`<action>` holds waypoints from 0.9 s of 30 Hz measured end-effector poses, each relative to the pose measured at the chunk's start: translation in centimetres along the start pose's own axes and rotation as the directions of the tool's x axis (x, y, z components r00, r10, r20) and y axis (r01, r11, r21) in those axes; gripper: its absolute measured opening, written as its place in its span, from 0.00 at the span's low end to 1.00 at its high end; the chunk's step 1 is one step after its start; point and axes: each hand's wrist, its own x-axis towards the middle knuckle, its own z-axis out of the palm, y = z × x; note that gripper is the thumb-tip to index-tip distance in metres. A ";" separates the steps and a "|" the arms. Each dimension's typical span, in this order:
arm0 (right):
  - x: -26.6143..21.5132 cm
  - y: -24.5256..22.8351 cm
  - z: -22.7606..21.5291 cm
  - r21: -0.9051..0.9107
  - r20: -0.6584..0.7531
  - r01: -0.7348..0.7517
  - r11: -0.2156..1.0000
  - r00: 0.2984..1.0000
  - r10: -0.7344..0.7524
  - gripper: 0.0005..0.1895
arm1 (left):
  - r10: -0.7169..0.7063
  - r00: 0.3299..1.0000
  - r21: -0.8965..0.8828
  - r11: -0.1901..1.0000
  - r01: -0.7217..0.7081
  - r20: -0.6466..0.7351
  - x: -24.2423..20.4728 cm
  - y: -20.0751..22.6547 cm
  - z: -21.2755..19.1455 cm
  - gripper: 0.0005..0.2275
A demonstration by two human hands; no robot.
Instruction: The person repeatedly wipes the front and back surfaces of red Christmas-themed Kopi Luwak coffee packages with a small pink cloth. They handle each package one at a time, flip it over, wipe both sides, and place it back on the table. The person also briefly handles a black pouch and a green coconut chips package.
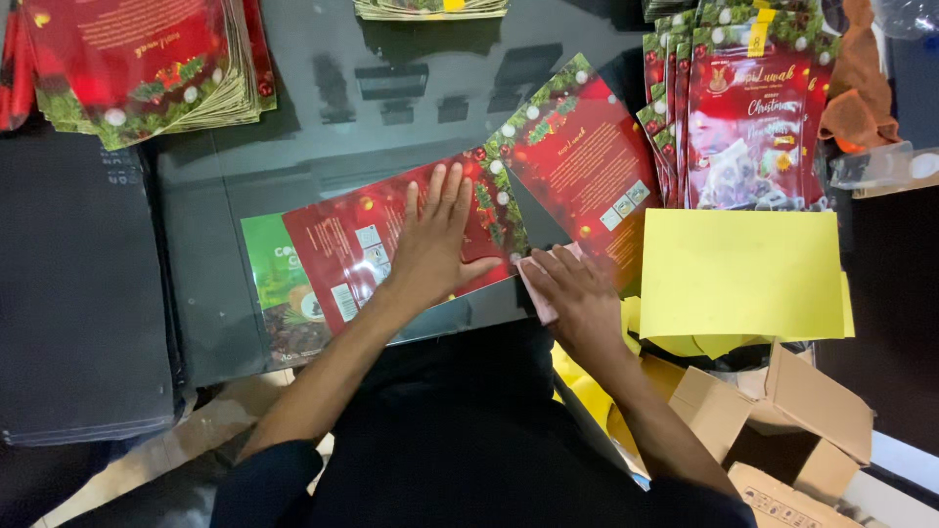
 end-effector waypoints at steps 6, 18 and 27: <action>6.0 0.8 2.5 -0.137 -0.256 0.036 0.990 0.964 -0.071 0.11 | 0.031 0.991 0.212 0.977 -0.002 -0.134 0.3 -0.5 2.3 0.54; 10.0 2.0 1.3 0.070 -0.208 0.061 0.996 0.977 -0.045 0.06 | 0.022 0.991 0.195 0.981 0.005 -0.135 0.1 -0.8 2.6 0.56; 3.5 0.8 -5.3 0.084 0.231 -0.185 0.979 0.960 0.161 0.18 | 0.241 0.964 0.244 0.934 -0.262 0.112 -3.6 1.2 4.6 0.54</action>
